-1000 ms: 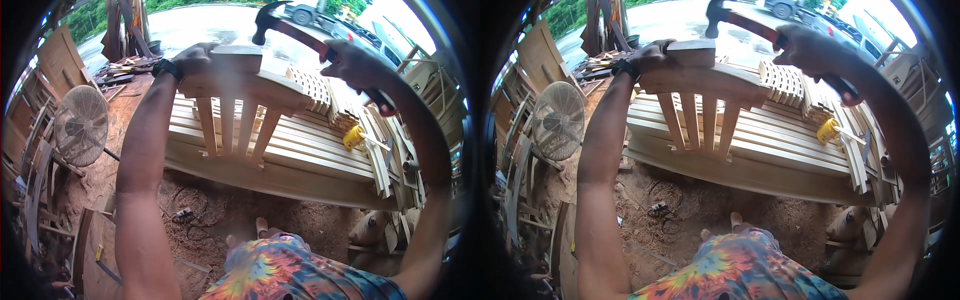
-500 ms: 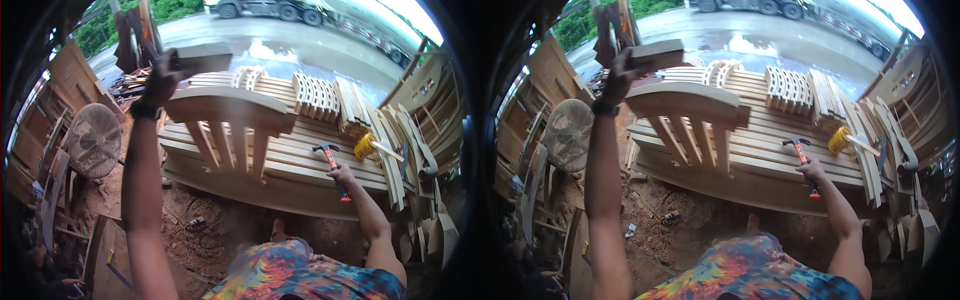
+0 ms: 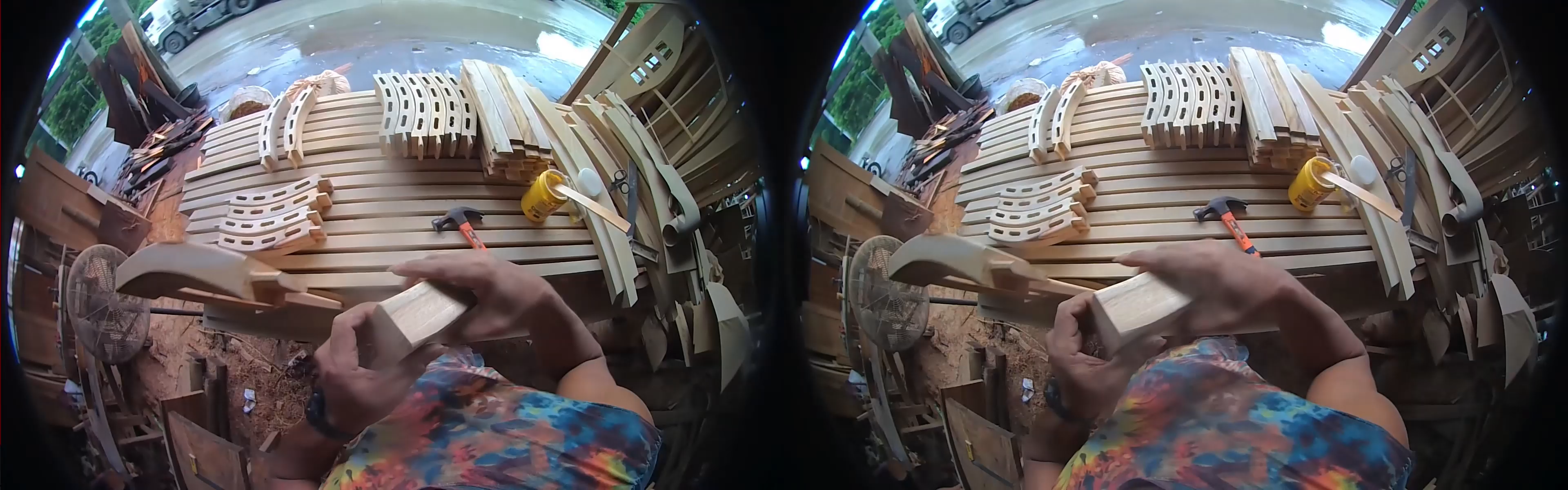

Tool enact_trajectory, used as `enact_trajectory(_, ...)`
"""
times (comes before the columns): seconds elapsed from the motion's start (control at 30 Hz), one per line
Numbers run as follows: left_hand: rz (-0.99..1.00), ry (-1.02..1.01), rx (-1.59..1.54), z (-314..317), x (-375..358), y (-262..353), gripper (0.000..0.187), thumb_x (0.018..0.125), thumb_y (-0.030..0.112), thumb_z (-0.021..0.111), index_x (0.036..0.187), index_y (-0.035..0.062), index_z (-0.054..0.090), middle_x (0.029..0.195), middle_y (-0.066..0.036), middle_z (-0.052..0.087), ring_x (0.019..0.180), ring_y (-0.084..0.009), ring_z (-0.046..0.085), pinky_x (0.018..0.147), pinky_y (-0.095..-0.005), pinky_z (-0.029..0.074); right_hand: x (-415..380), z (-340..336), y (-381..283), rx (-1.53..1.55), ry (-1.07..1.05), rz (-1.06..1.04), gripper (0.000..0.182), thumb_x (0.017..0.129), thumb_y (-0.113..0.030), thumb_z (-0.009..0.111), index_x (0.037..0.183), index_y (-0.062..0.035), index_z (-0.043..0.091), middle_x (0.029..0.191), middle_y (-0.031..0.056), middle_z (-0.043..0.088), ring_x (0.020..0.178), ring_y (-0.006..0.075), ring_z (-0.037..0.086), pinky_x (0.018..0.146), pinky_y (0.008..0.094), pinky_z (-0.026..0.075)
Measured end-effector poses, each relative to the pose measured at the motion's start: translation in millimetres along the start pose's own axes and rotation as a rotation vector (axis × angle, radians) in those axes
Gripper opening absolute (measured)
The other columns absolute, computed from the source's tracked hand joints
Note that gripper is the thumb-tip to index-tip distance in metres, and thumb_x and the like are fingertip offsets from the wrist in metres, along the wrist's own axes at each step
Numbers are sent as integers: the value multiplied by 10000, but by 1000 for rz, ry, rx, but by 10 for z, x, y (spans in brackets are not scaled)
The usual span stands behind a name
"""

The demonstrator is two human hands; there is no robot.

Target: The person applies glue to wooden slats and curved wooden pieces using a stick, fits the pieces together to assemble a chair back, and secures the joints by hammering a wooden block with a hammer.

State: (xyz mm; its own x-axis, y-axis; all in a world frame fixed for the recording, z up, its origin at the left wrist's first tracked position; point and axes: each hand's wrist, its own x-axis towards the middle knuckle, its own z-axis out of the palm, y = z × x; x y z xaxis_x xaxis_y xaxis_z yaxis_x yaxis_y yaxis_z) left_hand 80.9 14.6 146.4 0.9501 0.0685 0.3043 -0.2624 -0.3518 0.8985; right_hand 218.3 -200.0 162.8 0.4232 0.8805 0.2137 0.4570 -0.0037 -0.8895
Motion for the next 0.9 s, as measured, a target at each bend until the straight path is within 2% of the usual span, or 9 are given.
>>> enact_trajectory(0.13, -399, 20, -167, -160, -122, -101, 840, 795, 162, 903, 1451, -79, 438, 1210, -228, 713, 960, -221, 748, 856, -357, 602, -263, -349, 1087, 156, 245, 379, 639, 748, -163, 883, 1316, -14, 633, 1118, 101, 726, 1017, 179, 683, 926, 341, 539)
enact_trajectory(0.23, -647, 87, 141, -697, -357, -793, 283, 926, 67, 748, 1178, -24, 659, 998, -95, 741, 856, -126, 695, 748, -282, 560, -587, -641, 2111, 107, 629, 683, 574, 787, -179, 877, 1248, 55, 629, 1075, 86, 726, 920, 143, 691, 841, 301, 559)
enact_trajectory(0.3, -561, 429, 236, -1114, -509, -1341, 241, 945, 203, 768, 1042, -2, 685, 942, -65, 739, 835, -139, 677, 768, -323, 552, -729, -769, 2531, 34, 768, 818, 585, 788, -193, 878, 1227, 93, 618, 1075, 127, 723, 944, 176, 694, 846, 317, 563)
enact_trajectory(0.5, -126, 742, -136, -2339, -633, -3121, 842, 925, 518, 750, 1475, -15, 401, 1370, -96, 586, 1255, -171, 541, 1064, -356, 453, -854, -858, 3149, -85, 858, 797, 656, 834, -292, 840, 1312, 90, 602, 1199, 210, 708, 1051, 268, 702, 920, 372, 550)
enact_trajectory(0.53, -115, 750, -132, -2411, -673, -3424, 842, 925, 518, 750, 1475, -15, 401, 1370, -96, 586, 1255, -171, 541, 1064, -356, 453, -817, -795, 3143, -705, 875, 870, 543, 859, -256, 809, 1266, 66, 650, 1112, 220, 718, 1009, 320, 705, 942, 394, 544)
enact_trajectory(0.57, -141, 727, -188, -2477, -686, -3746, 841, 917, 531, 753, 1467, -1, 406, 1341, -89, 595, 1228, -168, 553, 1045, -351, 461, -732, -732, 3052, -705, 881, 853, 543, 859, -256, 809, 1266, 66, 650, 1112, 220, 718, 1009, 320, 705, 942, 394, 544)
enact_trajectory(0.63, -202, 664, -302, -2575, -722, -4324, 837, 901, 557, 758, 1450, 26, 415, 1284, -74, 614, 1174, -162, 578, 1008, -340, 478, -478, -473, 2594, -1215, 993, 425, 458, 877, -202, 779, 1262, 20, 670, 1055, 208, 706, 997, 348, 688, 949, 426, 539)
enact_trajectory(0.77, -269, 640, -509, -2588, -523, -4399, 822, 869, 545, 798, 1419, 58, 429, 1191, -55, 637, 1064, -142, 616, 898, -309, 514, 10, 493, 1955, -251, 344, 510, 509, 850, -199, 808, 1302, -33, 641, 1173, 167, 690, 1108, 338, 661, 1007, 433, 529)
enact_trajectory(0.9, -181, 741, -647, -2244, -83, -4100, 639, 840, 378, 873, 1276, 37, 554, 1027, -67, 676, 854, -123, 663, 665, -268, 526, 733, 1522, 1655, -257, 172, 129, 1033, 782, -368, 885, 1568, -19, 313, 1483, 253, 479, 1337, 460, 503, 1160, 465, 404)
